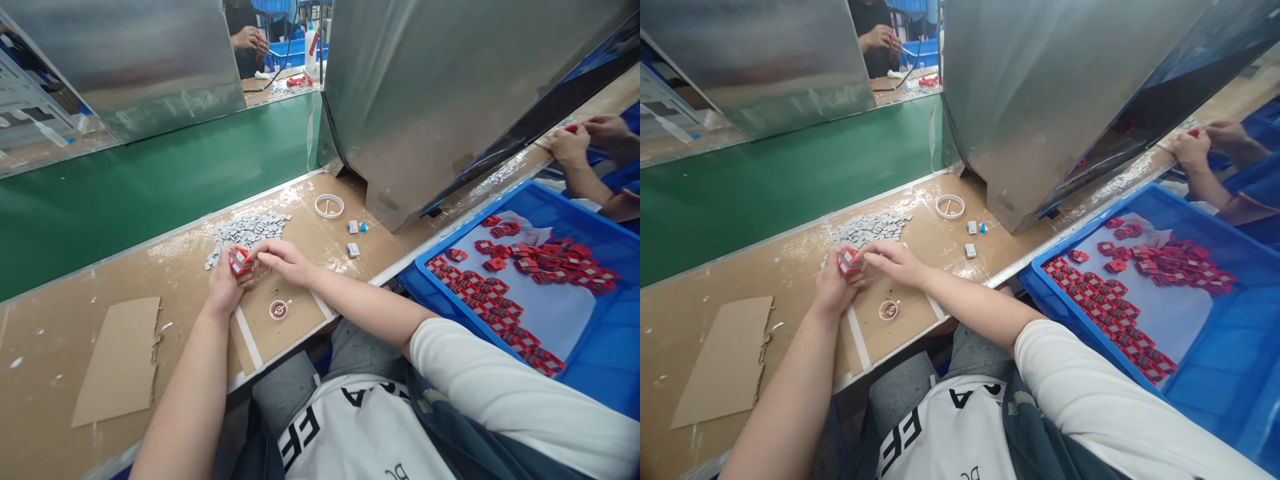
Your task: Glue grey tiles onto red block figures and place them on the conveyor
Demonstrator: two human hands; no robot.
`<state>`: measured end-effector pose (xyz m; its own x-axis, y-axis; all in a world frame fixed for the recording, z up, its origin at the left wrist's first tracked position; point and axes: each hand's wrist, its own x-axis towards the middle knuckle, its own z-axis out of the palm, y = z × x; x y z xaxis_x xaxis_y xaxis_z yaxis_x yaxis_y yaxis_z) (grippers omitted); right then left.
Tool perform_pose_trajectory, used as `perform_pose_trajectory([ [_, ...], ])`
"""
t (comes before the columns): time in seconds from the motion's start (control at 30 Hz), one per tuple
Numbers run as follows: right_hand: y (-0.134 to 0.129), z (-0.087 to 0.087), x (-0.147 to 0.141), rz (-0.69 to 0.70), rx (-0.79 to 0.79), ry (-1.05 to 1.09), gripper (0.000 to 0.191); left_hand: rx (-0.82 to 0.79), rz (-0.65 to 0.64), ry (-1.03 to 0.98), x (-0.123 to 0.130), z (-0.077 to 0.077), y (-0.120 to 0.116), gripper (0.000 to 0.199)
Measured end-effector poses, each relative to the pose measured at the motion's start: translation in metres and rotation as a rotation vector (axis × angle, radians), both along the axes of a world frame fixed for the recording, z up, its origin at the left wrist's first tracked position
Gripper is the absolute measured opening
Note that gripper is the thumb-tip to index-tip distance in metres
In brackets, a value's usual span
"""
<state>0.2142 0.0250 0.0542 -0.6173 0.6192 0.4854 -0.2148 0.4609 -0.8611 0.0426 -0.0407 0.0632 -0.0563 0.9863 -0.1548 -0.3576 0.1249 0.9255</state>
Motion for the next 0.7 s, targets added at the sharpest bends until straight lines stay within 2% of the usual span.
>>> perform_pose_trajectory([
  [0.13,0.005,0.006,0.016,0.000,0.145,-0.078,0.049,0.057,-0.085,-0.167,-0.001,0.009,-0.002,0.051],
  [0.3,0.001,0.014,0.046,0.265,0.486,-0.368,0.052,0.087,-0.038,-0.279,-0.007,0.010,0.000,0.042],
  [0.4,-0.005,0.012,0.054,0.331,0.620,-0.487,0.052,0.082,-0.029,-0.322,-0.009,0.010,0.001,0.046],
  [0.47,-0.008,0.010,0.054,0.343,0.666,-0.525,0.050,0.106,-0.012,-0.301,-0.010,0.009,0.001,0.053],
  [0.6,-0.013,0.007,0.049,0.335,0.744,-0.589,0.043,0.156,0.053,-0.118,-0.009,0.004,0.002,0.069],
  [0.7,-0.016,0.006,0.044,0.297,0.787,-0.597,0.042,0.175,0.074,-0.011,-0.008,-0.002,0.004,0.060],
])
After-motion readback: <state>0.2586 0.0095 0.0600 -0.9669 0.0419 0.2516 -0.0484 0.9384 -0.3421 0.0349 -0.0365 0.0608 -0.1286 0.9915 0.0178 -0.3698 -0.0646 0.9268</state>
